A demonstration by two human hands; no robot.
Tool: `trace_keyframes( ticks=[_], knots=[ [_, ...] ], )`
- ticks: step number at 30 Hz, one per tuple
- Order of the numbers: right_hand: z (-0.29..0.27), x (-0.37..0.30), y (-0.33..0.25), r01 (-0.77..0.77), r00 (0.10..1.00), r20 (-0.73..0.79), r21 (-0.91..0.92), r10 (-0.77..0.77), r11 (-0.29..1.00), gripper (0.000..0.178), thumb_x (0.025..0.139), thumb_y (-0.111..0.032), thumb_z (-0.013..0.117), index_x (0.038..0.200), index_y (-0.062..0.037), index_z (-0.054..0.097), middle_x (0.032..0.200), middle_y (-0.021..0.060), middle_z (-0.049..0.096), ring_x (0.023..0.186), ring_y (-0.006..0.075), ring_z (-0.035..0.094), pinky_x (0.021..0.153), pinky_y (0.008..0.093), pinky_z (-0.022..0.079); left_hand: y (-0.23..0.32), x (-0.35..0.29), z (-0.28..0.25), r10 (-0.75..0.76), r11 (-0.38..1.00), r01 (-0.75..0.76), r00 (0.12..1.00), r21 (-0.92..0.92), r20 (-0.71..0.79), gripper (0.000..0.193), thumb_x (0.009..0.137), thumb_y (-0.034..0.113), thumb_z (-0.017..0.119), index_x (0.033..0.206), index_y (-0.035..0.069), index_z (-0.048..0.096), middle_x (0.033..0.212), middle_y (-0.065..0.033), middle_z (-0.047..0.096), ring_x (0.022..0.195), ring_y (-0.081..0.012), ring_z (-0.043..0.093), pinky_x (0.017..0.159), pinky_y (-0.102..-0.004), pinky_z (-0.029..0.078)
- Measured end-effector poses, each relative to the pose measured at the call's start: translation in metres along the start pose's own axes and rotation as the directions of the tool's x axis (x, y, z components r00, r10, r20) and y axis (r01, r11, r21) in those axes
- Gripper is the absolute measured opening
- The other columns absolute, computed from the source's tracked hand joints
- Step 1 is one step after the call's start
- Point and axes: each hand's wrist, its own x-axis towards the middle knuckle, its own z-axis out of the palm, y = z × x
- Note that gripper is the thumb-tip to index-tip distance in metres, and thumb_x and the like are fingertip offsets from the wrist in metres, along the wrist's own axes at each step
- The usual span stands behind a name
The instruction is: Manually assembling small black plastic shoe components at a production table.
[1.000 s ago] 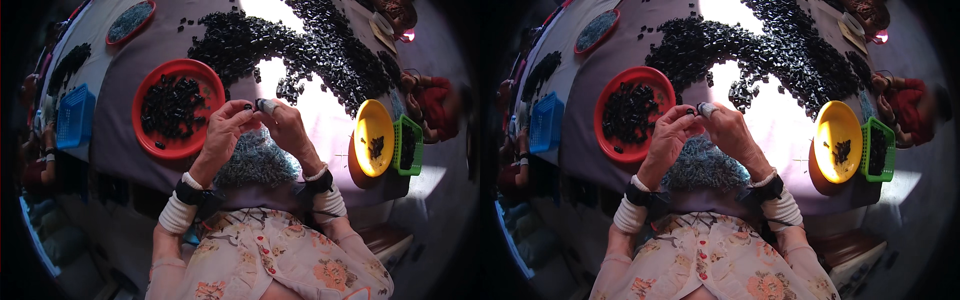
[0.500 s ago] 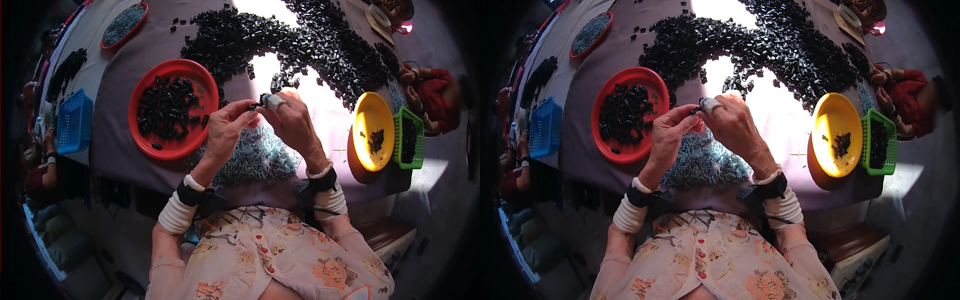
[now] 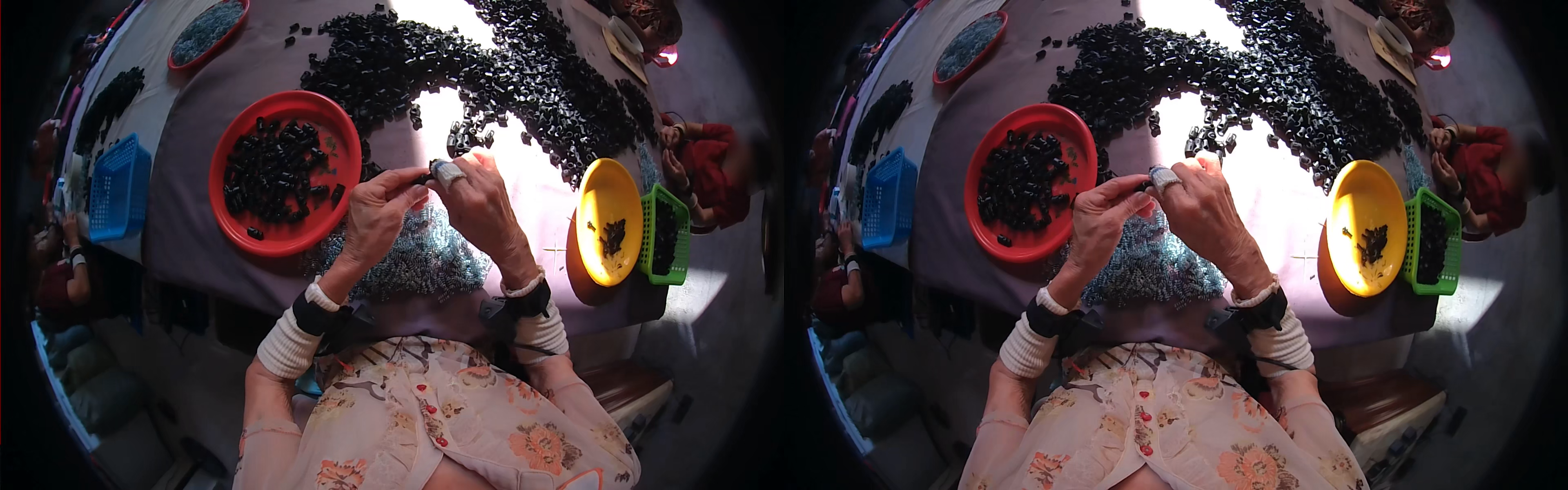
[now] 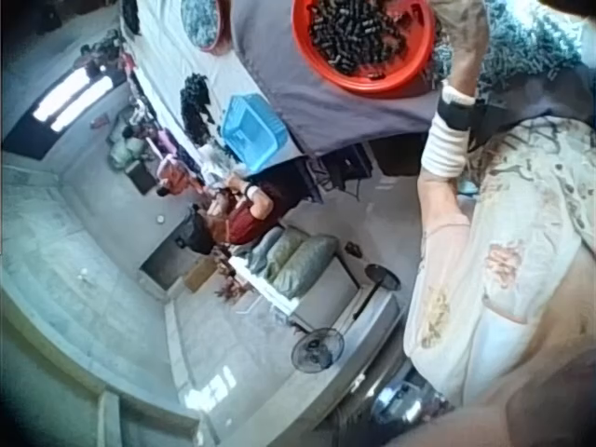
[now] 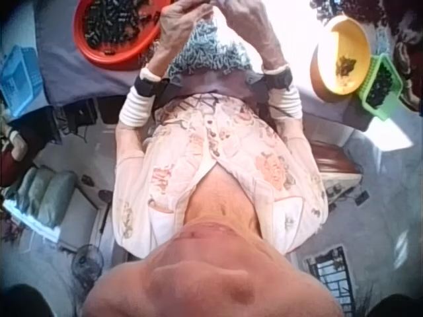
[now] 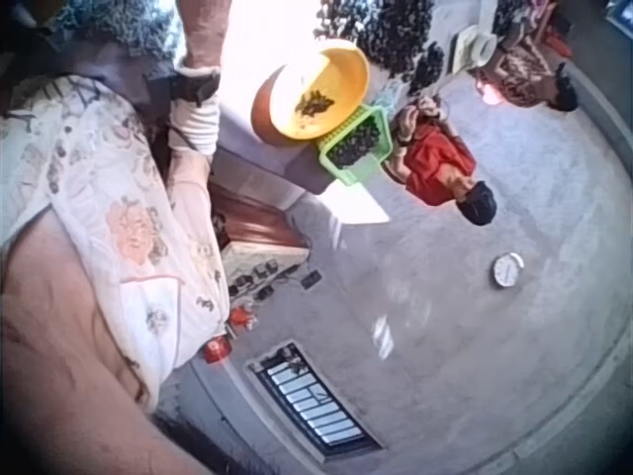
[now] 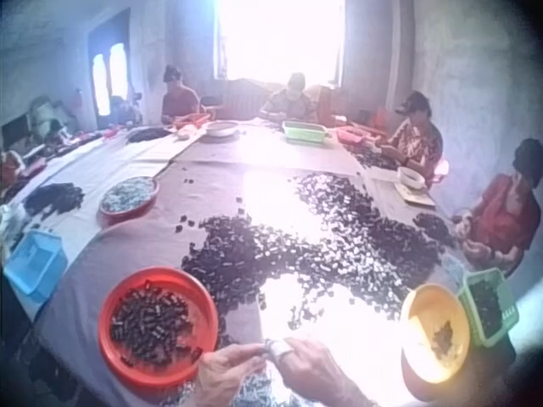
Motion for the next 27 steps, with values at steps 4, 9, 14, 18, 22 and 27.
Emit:
trace_keyframes(
  ticks=[4, 9, 14, 18, 22, 27],
  knots=[
    [0.003, -0.005, -0.003, -0.04, 0.999, 0.023, -0.042, 0.041, 0.998, 0.005, 0.076, -0.003, 0.056, 0.081, -0.002, 0.054, 0.072, 0.0082, 0.05, 0.068, 0.0259, 0.055, 0.071, 0.0441, 0.042, -0.004, 0.0, -0.002, 0.017, 1.0, -0.017, 1.0, -0.026, 0.012, 0.021, 0.083, 0.002, 0.06, 0.103, -0.004, 0.061, 0.081, -0.006, 0.065, 0.071, -0.0068, 0.059, 0.065, -0.0193, 0.049],
    [0.005, -0.005, -0.01, -0.153, 0.986, 0.072, -0.005, 0.153, 0.988, 0.01, 0.076, -0.002, 0.056, 0.086, -0.0014, 0.055, 0.076, 0.0106, 0.053, 0.067, 0.027, 0.056, 0.062, 0.0397, 0.046, -0.007, 0.002, -0.003, -0.029, 1.0, 0.03, 1.0, 0.001, -0.005, 0.022, 0.083, 0.003, 0.059, 0.103, -0.004, 0.061, 0.08, -0.0061, 0.065, 0.071, -0.0077, 0.059, 0.066, -0.0203, 0.05],
    [0.012, -0.015, -0.008, -0.179, 0.976, 0.127, 0.027, 0.175, 0.983, 0.011, 0.075, 0.001, 0.054, 0.086, -0.0005, 0.054, 0.074, 0.0128, 0.054, 0.063, 0.0278, 0.056, 0.055, 0.037, 0.046, -0.011, 0.002, -0.005, -0.054, 0.998, 0.055, 0.998, -0.013, 0.025, 0.022, 0.082, 0.003, 0.061, 0.104, -0.004, 0.061, 0.083, -0.0064, 0.066, 0.073, -0.0087, 0.06, 0.067, -0.02, 0.049],
    [0.013, -0.018, -0.009, -0.208, 0.966, 0.167, 0.054, 0.197, 0.977, 0.01, 0.075, 0.002, 0.052, 0.085, 0.0006, 0.053, 0.071, 0.0148, 0.053, 0.059, 0.0297, 0.056, 0.052, 0.0384, 0.045, -0.014, 0.0, -0.006, -0.056, 0.998, 0.056, 0.998, -0.002, 0.029, 0.021, 0.081, 0.002, 0.061, 0.101, -0.004, 0.062, 0.08, -0.0071, 0.066, 0.07, -0.0089, 0.06, 0.066, -0.02, 0.049],
    [0.011, -0.018, -0.008, -0.172, 0.976, 0.141, 0.049, 0.164, 0.984, 0.011, 0.074, 0.003, 0.052, 0.085, 0.0012, 0.052, 0.071, 0.0156, 0.053, 0.059, 0.0308, 0.055, 0.053, 0.0391, 0.045, -0.01, -0.001, -0.002, -0.041, 0.998, 0.04, 0.999, 0.058, 0.015, 0.02, 0.08, 0.0, 0.061, 0.099, -0.004, 0.063, 0.08, -0.007, 0.065, 0.069, -0.0087, 0.06, 0.065, -0.0196, 0.048],
    [0.007, -0.019, -0.002, -0.135, 0.976, 0.188, 0.133, 0.109, 0.982, 0.013, 0.072, 0.006, 0.05, 0.084, 0.0027, 0.051, 0.07, 0.0157, 0.052, 0.058, 0.0319, 0.054, 0.053, 0.0396, 0.045, -0.007, -0.001, -0.003, 0.001, 0.986, -0.007, 0.999, 0.165, 0.035, 0.02, 0.078, -0.004, 0.059, 0.097, -0.006, 0.063, 0.078, -0.0053, 0.062, 0.068, -0.0081, 0.058, 0.063, -0.0192, 0.047]
  ],
)
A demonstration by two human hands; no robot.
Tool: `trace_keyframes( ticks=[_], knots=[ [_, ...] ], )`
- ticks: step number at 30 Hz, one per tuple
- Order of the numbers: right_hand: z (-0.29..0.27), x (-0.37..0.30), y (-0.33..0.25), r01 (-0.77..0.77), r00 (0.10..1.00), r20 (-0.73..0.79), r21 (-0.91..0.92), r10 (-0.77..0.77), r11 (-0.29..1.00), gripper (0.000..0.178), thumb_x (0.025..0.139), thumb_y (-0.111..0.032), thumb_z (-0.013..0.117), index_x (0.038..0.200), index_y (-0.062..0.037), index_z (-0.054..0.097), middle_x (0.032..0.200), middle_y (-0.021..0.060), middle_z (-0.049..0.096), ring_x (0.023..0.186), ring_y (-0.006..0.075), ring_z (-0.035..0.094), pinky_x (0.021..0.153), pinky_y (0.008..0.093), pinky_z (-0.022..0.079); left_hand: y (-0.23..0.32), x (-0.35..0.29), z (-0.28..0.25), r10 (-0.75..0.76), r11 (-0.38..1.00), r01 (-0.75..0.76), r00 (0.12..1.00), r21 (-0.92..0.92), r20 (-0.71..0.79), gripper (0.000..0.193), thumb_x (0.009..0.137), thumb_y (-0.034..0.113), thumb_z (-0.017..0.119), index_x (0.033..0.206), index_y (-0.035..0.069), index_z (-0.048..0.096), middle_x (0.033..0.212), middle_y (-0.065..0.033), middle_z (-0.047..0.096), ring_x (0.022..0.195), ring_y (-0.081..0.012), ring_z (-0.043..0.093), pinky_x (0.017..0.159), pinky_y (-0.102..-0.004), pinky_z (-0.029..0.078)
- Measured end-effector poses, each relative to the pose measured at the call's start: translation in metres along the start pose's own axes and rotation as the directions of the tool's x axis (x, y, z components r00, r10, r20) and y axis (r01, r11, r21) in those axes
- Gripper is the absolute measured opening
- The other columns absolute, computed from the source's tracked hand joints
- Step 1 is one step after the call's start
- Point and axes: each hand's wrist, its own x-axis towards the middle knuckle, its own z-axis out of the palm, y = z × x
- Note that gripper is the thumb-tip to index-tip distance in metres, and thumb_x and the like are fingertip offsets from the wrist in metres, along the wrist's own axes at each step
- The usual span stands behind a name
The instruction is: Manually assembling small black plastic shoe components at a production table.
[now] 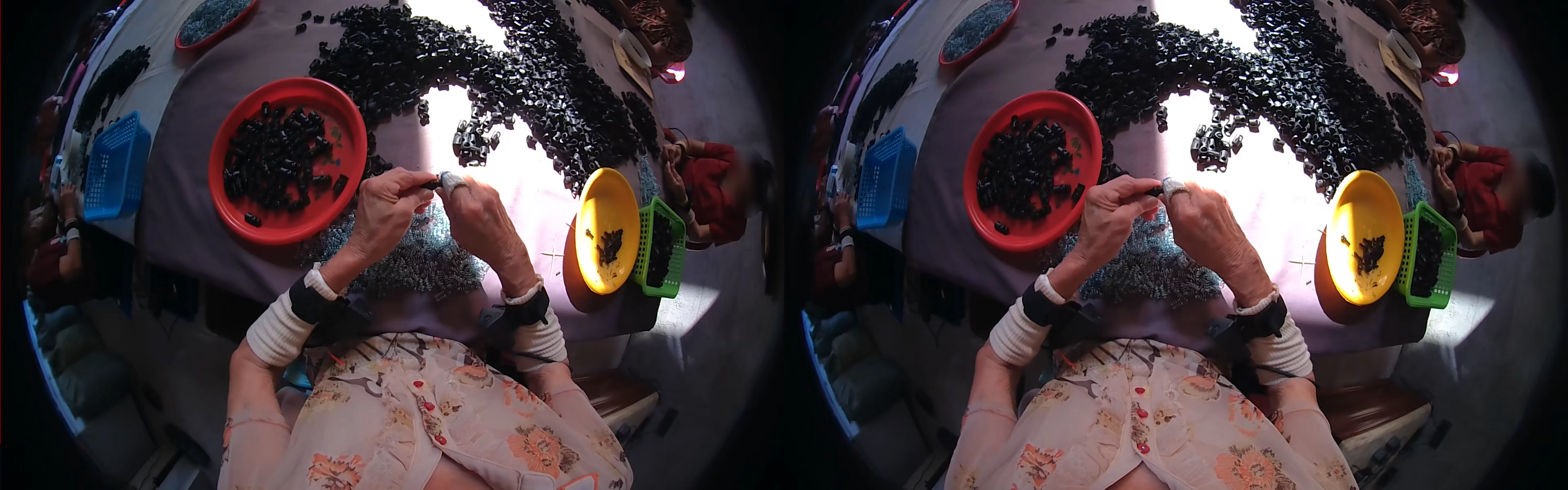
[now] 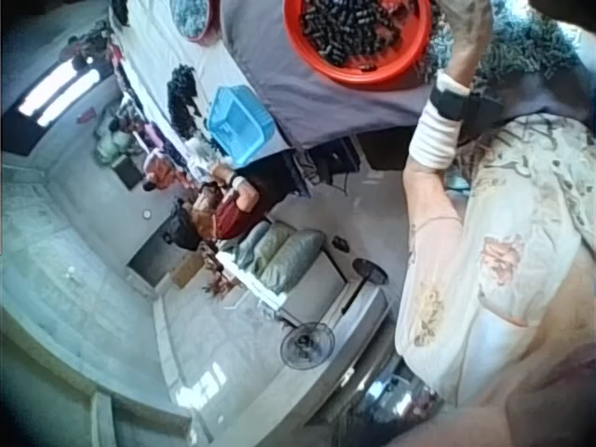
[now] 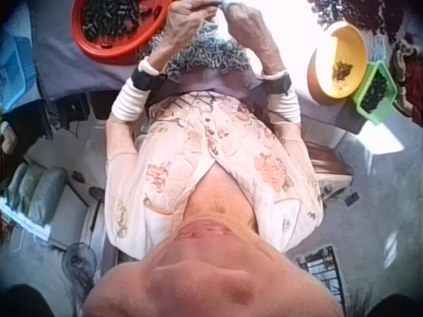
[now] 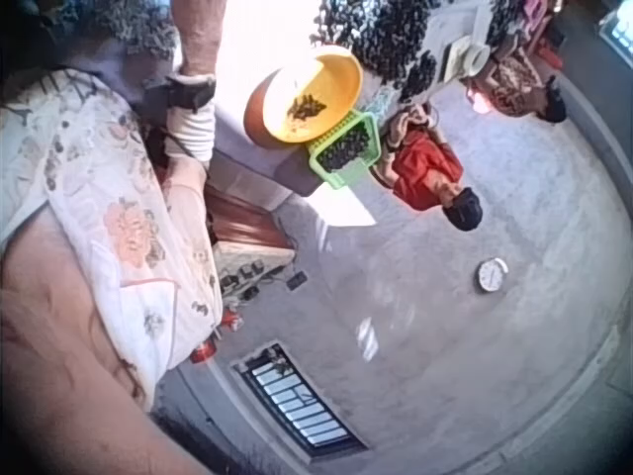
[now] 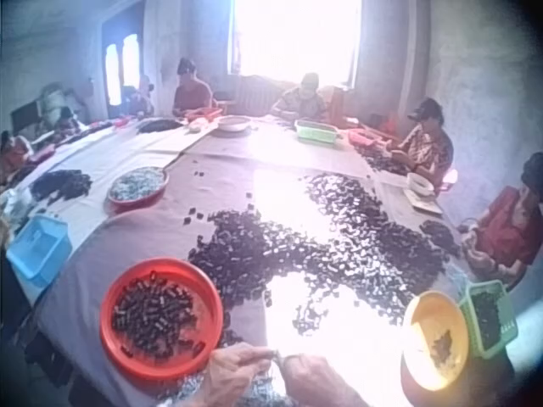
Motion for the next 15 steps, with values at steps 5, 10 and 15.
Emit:
trace_keyframes(
  ticks=[5, 10, 15],
  knots=[
    [-0.0019, 0.0038, 0.0017, 0.039, 0.999, 0.033, -0.001, -0.039, 0.999, 0.011, 0.071, 0.006, 0.049, 0.082, 0.0031, 0.048, 0.068, 0.0165, 0.051, 0.058, 0.0323, 0.054, 0.051, 0.04, 0.045, 0.0026, -0.0005, -0.002, 0.011, 0.998, -0.012, 1.0, 0.064, 0.009, 0.02, 0.077, -0.006, 0.058, 0.096, -0.007, 0.063, 0.078, -0.0047, 0.061, 0.066, -0.0072, 0.057, 0.061, -0.0191, 0.046],
    [-0.0011, 0.0058, 0.0031, 0.064, 0.995, 0.072, -0.016, -0.063, 0.998, 0.01, 0.072, 0.007, 0.047, 0.081, 0.003, 0.047, 0.067, 0.0167, 0.051, 0.057, 0.0329, 0.054, 0.05, 0.0402, 0.044, 0.0057, -0.0008, -0.005, 0.043, 0.99, -0.043, 0.999, 0.133, 0.003, 0.021, 0.076, -0.007, 0.056, 0.095, -0.006, 0.064, 0.074, -0.0037, 0.059, 0.063, -0.0067, 0.055, 0.057, -0.0189, 0.045],
    [0.0009, 0.0099, 0.0007, 0.066, 0.994, 0.083, 0.031, -0.068, 0.997, 0.01, 0.071, 0.007, 0.047, 0.081, 0.0029, 0.047, 0.066, 0.016, 0.051, 0.06, 0.0335, 0.056, 0.052, 0.0402, 0.046, 0.0047, -0.0007, -0.0097, 0.064, 0.977, -0.066, 0.998, 0.203, 0.019, 0.022, 0.076, -0.006, 0.056, 0.096, -0.006, 0.064, 0.074, -0.0038, 0.059, 0.063, -0.0069, 0.055, 0.057, -0.0189, 0.045]
  ],
)
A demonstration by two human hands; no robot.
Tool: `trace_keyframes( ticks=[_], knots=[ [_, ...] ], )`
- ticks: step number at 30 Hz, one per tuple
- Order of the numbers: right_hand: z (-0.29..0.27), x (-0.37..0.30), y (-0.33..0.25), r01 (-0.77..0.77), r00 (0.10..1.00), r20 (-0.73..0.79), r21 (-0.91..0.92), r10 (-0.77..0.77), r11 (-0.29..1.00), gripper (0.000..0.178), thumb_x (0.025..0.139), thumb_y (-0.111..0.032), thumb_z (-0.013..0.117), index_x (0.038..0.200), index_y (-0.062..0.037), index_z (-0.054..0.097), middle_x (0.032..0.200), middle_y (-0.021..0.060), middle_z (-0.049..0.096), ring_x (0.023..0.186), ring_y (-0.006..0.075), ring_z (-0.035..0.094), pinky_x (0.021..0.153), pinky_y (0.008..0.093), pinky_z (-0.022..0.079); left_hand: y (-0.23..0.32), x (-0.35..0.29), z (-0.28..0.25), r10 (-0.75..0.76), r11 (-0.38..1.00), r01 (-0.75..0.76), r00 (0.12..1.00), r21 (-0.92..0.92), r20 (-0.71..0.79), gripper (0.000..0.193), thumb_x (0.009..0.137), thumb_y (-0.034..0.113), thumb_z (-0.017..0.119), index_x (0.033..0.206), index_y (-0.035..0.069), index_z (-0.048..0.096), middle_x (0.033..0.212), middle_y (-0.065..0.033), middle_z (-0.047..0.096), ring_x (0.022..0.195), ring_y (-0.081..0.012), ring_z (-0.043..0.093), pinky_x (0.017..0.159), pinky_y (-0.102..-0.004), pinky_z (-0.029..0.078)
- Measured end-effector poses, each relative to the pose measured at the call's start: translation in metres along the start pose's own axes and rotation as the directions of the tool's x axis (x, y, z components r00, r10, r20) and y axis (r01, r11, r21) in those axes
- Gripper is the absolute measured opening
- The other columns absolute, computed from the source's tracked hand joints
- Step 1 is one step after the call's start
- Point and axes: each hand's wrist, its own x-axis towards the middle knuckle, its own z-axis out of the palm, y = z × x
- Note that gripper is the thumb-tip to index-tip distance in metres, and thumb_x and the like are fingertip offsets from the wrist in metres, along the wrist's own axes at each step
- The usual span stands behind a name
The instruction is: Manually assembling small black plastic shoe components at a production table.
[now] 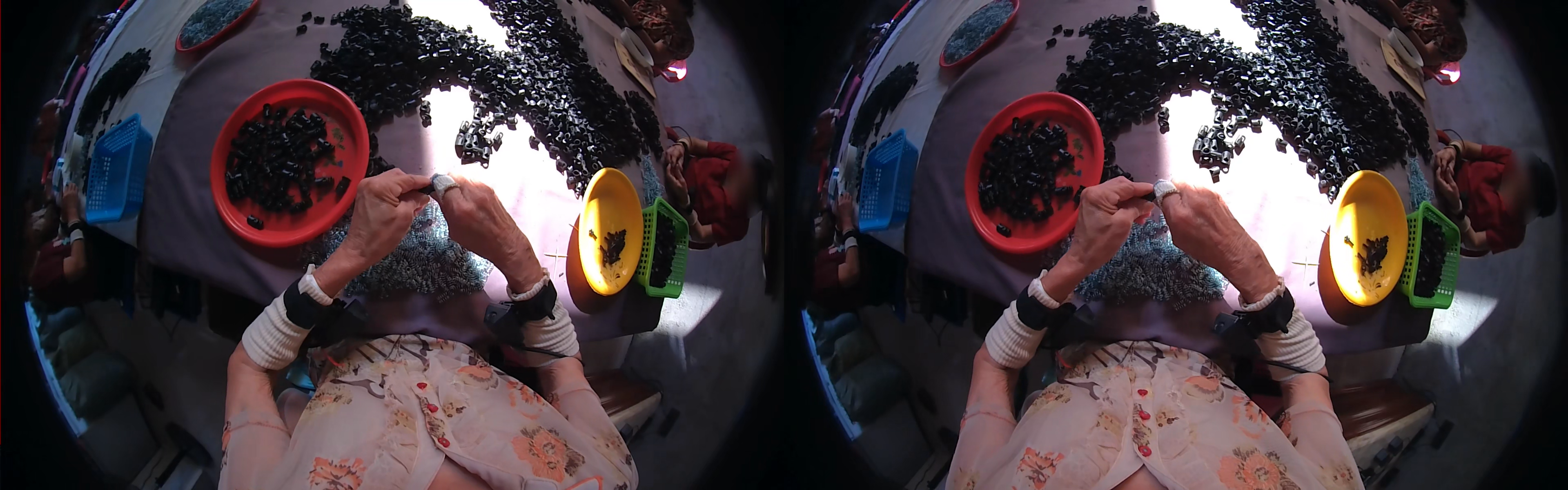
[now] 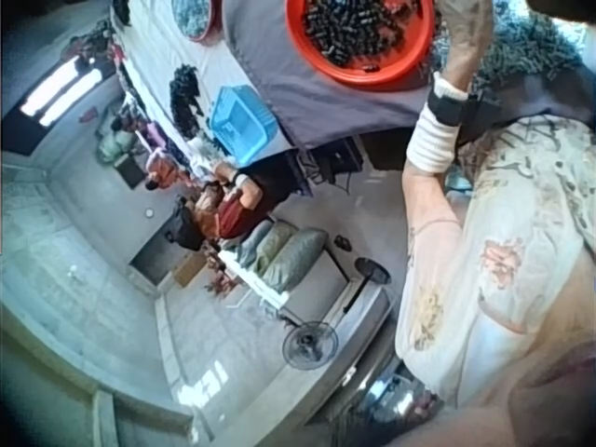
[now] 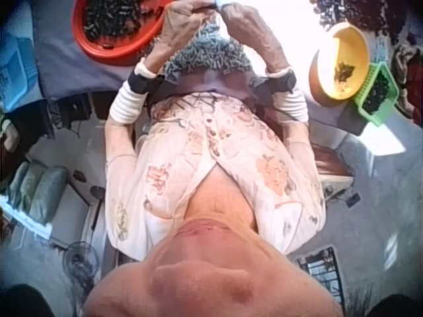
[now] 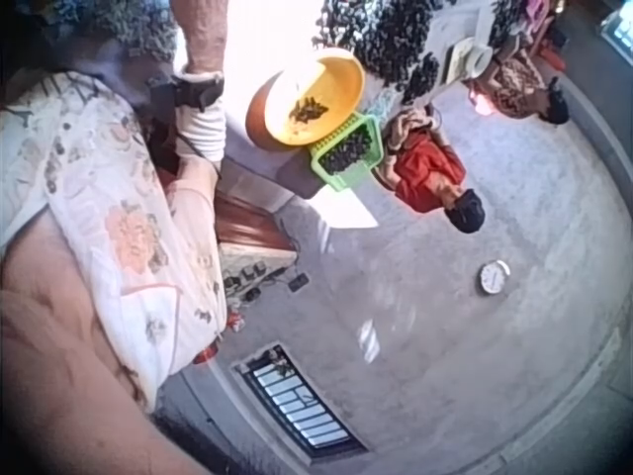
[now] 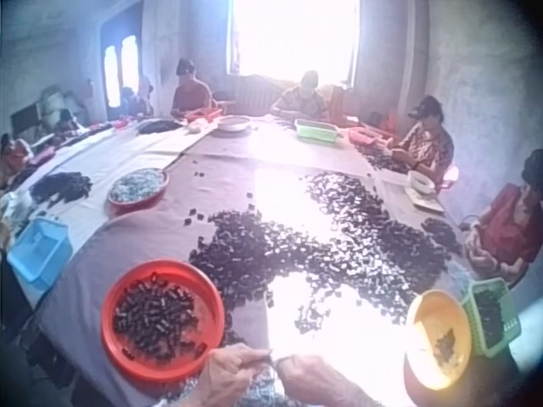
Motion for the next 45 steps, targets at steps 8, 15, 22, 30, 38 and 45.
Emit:
trace_keyframes(
  ticks=[8, 15, 22, 30, 38, 45],
  knots=[
    [-0.018, 0.007, -0.005, -0.088, 0.99, 0.116, 0.022, 0.085, 0.996, 0.005, 0.073, 0.001, 0.053, 0.077, 0.0009, 0.05, 0.066, 0.0153, 0.054, 0.061, 0.031, 0.058, 0.052, 0.0408, 0.047, 0.001, 0.004, -0.006, -0.229, 0.928, 0.25, 0.968, -0.276, 0.105, 0.02, 0.081, 0.003, 0.061, 0.099, -0.004, 0.063, 0.08, -0.0076, 0.066, 0.066, -0.0085, 0.059, 0.061, -0.0207, 0.048],
    [0.002, 0.003, -0.006, -0.243, 0.969, -0.084, -0.12, 0.234, 0.963, 0.021, 0.078, -0.022, 0.063, 0.073, -0.0042, 0.053, 0.059, 0.0116, 0.056, 0.053, 0.0293, 0.058, 0.047, 0.0378, 0.045, 0.001, 0.005, 0.007, -0.309, 0.79, 0.328, 0.943, -0.518, 0.125, 0.021, 0.087, 0.013, 0.057, 0.099, -0.004, 0.063, 0.083, -0.0073, 0.066, 0.074, -0.0114, 0.063, 0.065, -0.0244, 0.051],
    [0.004, 0.005, -0.006, -0.202, 0.977, -0.054, 0.035, 0.204, 0.979, 0.025, 0.073, -0.023, 0.069, 0.071, -0.0036, 0.052, 0.058, 0.0121, 0.055, 0.053, 0.0291, 0.058, 0.047, 0.0385, 0.044, -0.009, -0.001, -0.001, -0.33, 0.734, 0.415, 0.91, -0.537, 0.252, 0.025, 0.091, 0.019, 0.051, 0.094, -0.004, 0.062, 0.083, -0.0086, 0.066, 0.074, -0.0137, 0.064, 0.069, -0.0255, 0.052],
    [0.012, 0.0, 0.006, -0.182, 0.972, -0.14, 0.07, 0.19, 0.981, 0.03, 0.07, -0.022, 0.071, 0.063, -0.0021, 0.051, 0.055, 0.0119, 0.053, 0.05, 0.0276, 0.056, 0.046, 0.037, 0.042, -0.005, -0.002, 0.002, -0.274, 0.764, 0.364, 0.93, -0.532, 0.243, 0.04, 0.092, 0.035, 0.049, 0.087, -0.002, 0.062, 0.078, -0.0093, 0.065, 0.071, -0.0133, 0.062, 0.068, -0.0268, 0.052],
    [0.011, -0.001, 0.004, -0.136, 0.983, -0.105, 0.134, 0.151, 0.982, 0.027, 0.069, -0.019, 0.072, 0.061, -0.003, 0.051, 0.055, 0.0092, 0.053, 0.049, 0.0254, 0.056, 0.045, 0.0341, 0.042, 0.0, -0.007, 0.0, -0.303, 0.767, 0.404, 0.913, -0.499, 0.274, 0.04, 0.09, 0.037, 0.051, 0.087, -0.001, 0.062, 0.08, -0.0075, 0.064, 0.074, -0.0127, 0.062, 0.068, -0.0266, 0.052],
    [0.02, 0.004, 0.001, -0.108, 0.988, -0.096, 0.116, 0.12, 0.987, 0.028, 0.07, -0.024, 0.073, 0.075, -0.0022, 0.055, 0.062, 0.0092, 0.056, 0.051, 0.0237, 0.057, 0.046, 0.0331, 0.043, -0.005, -0.011, -0.006, -0.272, 0.755, 0.366, 0.93, -0.544, 0.249, 0.032, 0.09, 0.029, 0.054, 0.092, -0.002, 0.063, 0.082, -0.0066, 0.064, 0.073, -0.0123, 0.062, 0.066, -0.026, 0.052]
  ],
)
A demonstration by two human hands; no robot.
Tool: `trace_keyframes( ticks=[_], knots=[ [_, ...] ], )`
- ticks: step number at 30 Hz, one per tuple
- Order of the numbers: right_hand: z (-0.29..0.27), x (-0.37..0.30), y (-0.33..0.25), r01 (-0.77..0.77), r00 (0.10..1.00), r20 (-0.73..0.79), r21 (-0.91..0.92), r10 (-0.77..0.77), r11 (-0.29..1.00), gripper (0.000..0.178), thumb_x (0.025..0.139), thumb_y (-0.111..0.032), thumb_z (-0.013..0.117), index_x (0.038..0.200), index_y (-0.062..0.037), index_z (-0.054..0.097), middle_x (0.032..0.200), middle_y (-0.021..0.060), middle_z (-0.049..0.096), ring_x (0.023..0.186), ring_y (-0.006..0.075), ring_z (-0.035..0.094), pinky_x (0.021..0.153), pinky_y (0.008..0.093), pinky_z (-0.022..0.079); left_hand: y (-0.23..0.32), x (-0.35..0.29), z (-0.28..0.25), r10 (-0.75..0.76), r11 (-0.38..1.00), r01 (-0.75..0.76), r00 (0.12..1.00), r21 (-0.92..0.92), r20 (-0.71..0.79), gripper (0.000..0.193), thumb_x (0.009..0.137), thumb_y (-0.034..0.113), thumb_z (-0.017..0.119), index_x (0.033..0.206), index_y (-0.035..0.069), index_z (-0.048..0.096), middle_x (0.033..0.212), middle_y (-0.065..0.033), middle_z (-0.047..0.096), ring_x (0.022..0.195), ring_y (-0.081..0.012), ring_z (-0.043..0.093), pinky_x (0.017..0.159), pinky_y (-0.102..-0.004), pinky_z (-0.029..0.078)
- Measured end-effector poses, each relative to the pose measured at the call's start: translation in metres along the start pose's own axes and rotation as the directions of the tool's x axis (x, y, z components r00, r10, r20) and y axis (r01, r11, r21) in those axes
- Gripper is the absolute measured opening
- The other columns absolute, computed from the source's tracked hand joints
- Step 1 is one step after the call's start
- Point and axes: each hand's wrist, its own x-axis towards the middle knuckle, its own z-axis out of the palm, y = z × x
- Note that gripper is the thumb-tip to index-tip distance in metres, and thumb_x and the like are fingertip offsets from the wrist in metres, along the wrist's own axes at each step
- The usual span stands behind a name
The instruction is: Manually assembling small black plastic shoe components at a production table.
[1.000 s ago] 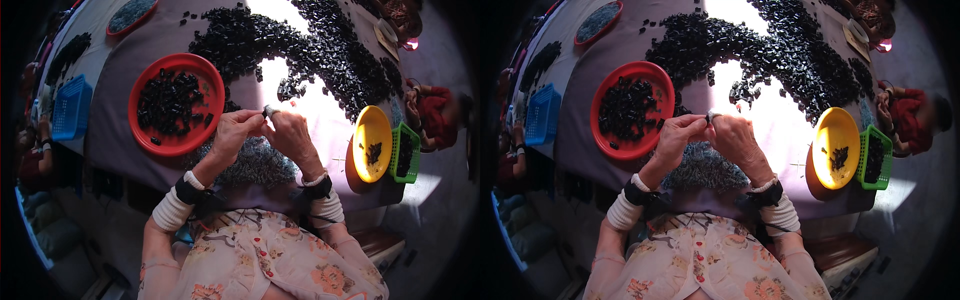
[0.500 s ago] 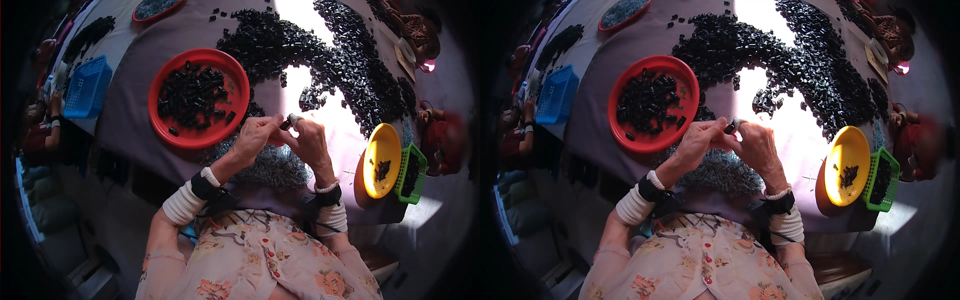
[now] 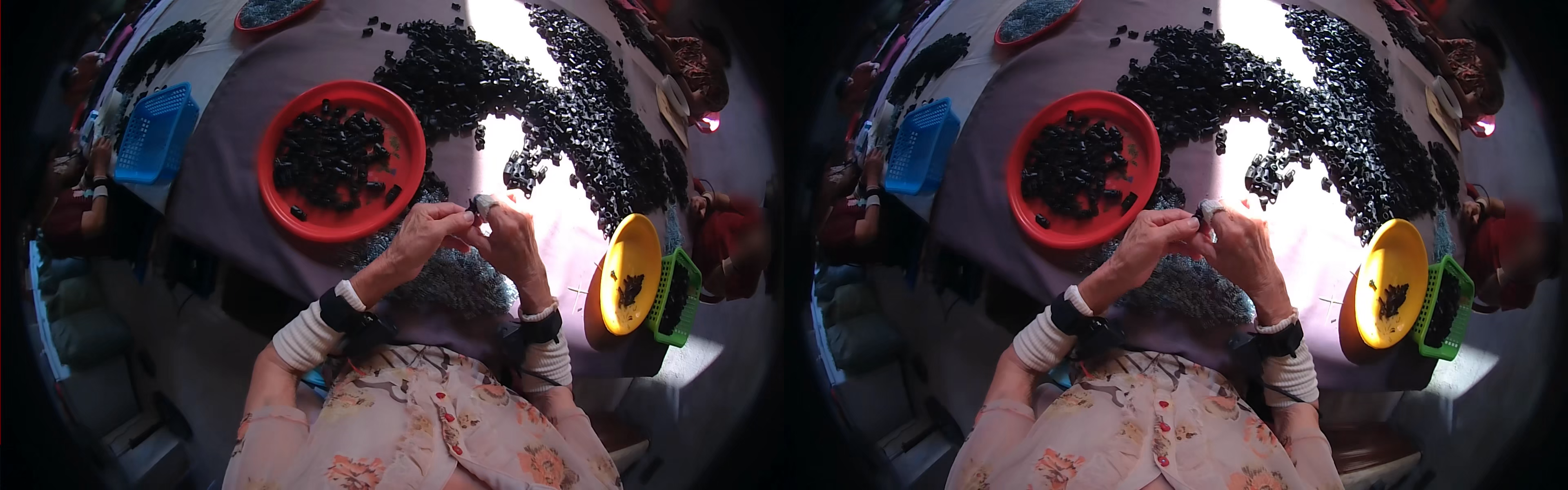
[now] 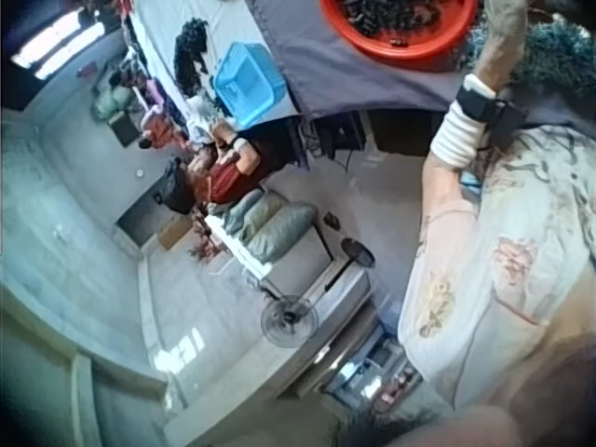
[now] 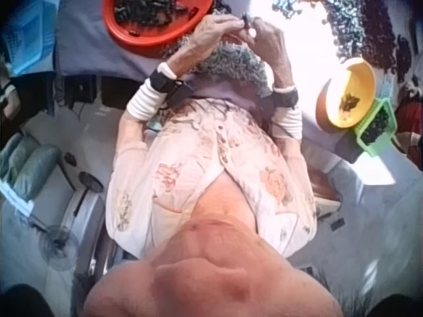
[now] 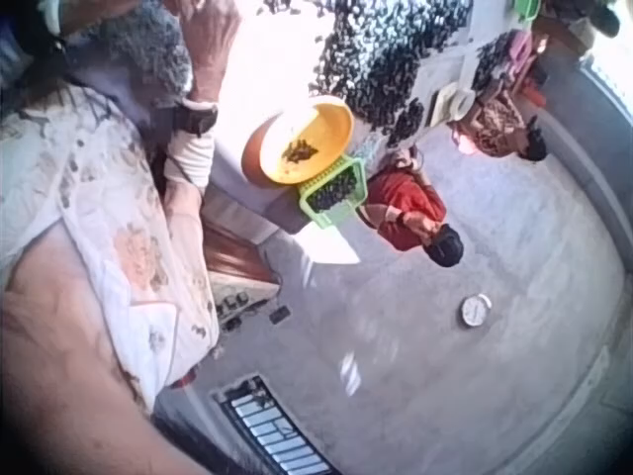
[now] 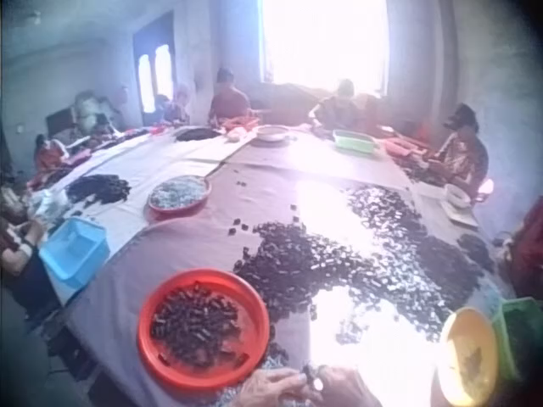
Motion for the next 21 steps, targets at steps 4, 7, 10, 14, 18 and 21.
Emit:
trace_keyframes(
  ticks=[4, 7, 10, 14, 18, 21],
  knots=[
    [-0.012, 0.008, -0.008, -0.024, 0.992, -0.122, 0.013, 0.025, 1.0, 0.042, 0.071, -0.033, 0.074, 0.087, 0.0025, 0.059, 0.063, 0.0119, 0.058, 0.052, 0.0238, 0.058, 0.047, 0.033, 0.045, 0.012, -0.002, -0.015, 0.137, 0.978, -0.178, 0.943, -0.113, -0.304, 0.028, 0.092, 0.024, 0.051, 0.098, -0.002, 0.059, 0.084, -0.0087, 0.064, 0.076, -0.0165, 0.063, 0.07, -0.0283, 0.053],
    [-0.015, 0.004, -0.003, -0.09, 0.988, -0.131, -0.017, 0.087, 0.996, 0.038, 0.073, -0.03, 0.073, 0.087, 0.0024, 0.058, 0.063, 0.0119, 0.058, 0.053, 0.0247, 0.058, 0.046, 0.0331, 0.044, 0.029, 0.001, -0.052, 0.159, 0.929, -0.3, 0.853, -0.218, -0.497, 0.032, 0.091, 0.027, 0.051, 0.107, 0.0, 0.051, 0.09, -0.0131, 0.062, 0.077, -0.0211, 0.063, 0.072, -0.032, 0.054],
    [-0.014, -0.003, 0.005, -0.081, 0.988, -0.131, -0.007, 0.079, 0.997, 0.032, 0.075, -0.026, 0.072, 0.084, 0.0021, 0.058, 0.06, 0.0123, 0.057, 0.051, 0.0256, 0.058, 0.045, 0.0333, 0.044, 0.031, -0.001, -0.075, 0.105, 0.933, -0.267, 0.844, -0.243, -0.525, 0.036, 0.091, 0.024, 0.052, 0.116, 0.0, 0.043, 0.099, -0.0152, 0.057, 0.088, -0.0233, 0.06, 0.078, -0.0348, 0.052],
    [-0.021, -0.012, 0.013, -0.255, 0.952, -0.174, -0.006, 0.25, 0.967, 0.025, 0.077, -0.017, 0.069, 0.072, 0.0011, 0.054, 0.053, 0.015, 0.053, 0.046, 0.0278, 0.056, 0.042, 0.0344, 0.041, 0.031, -0.01, -0.081, 0.166, 0.944, -0.298, 0.799, -0.141, -0.577, 0.037, 0.092, 0.019, 0.05, 0.122, 0.002, 0.038, 0.102, -0.0137, 0.057, 0.088, -0.0222, 0.06, 0.077, -0.0344, 0.052],
    [-0.031, -0.035, 0.04, -0.356, 0.929, -0.145, -0.102, 0.34, 0.929, 0.02, 0.078, -0.019, 0.068, 0.082, 0.0001, 0.064, 0.058, 0.0117, 0.059, 0.043, 0.0189, 0.053, 0.042, 0.0301, 0.039, 0.029, -0.012, -0.056, 0.129, 0.976, -0.199, 0.859, -0.09, -0.496, 0.027, 0.092, 0.019, 0.05, 0.114, 0.003, 0.049, 0.094, -0.0083, 0.061, 0.082, -0.0167, 0.062, 0.069, -0.0301, 0.053],
    [-0.029, -0.061, 0.08, -0.443, 0.894, -0.095, -0.05, 0.438, 0.895, 0.019, 0.082, -0.018, 0.061, 0.08, 0.0, 0.064, 0.059, 0.0134, 0.059, 0.041, 0.0196, 0.05, 0.042, 0.0314, 0.039, 0.026, -0.006, -0.034, 0.084, 0.99, -0.123, 0.915, -0.073, -0.394, 0.024, 0.091, 0.017, 0.052, 0.109, 0.001, 0.055, 0.089, -0.008, 0.063, 0.077, -0.0163, 0.063, 0.067, -0.0283, 0.053]
  ],
)
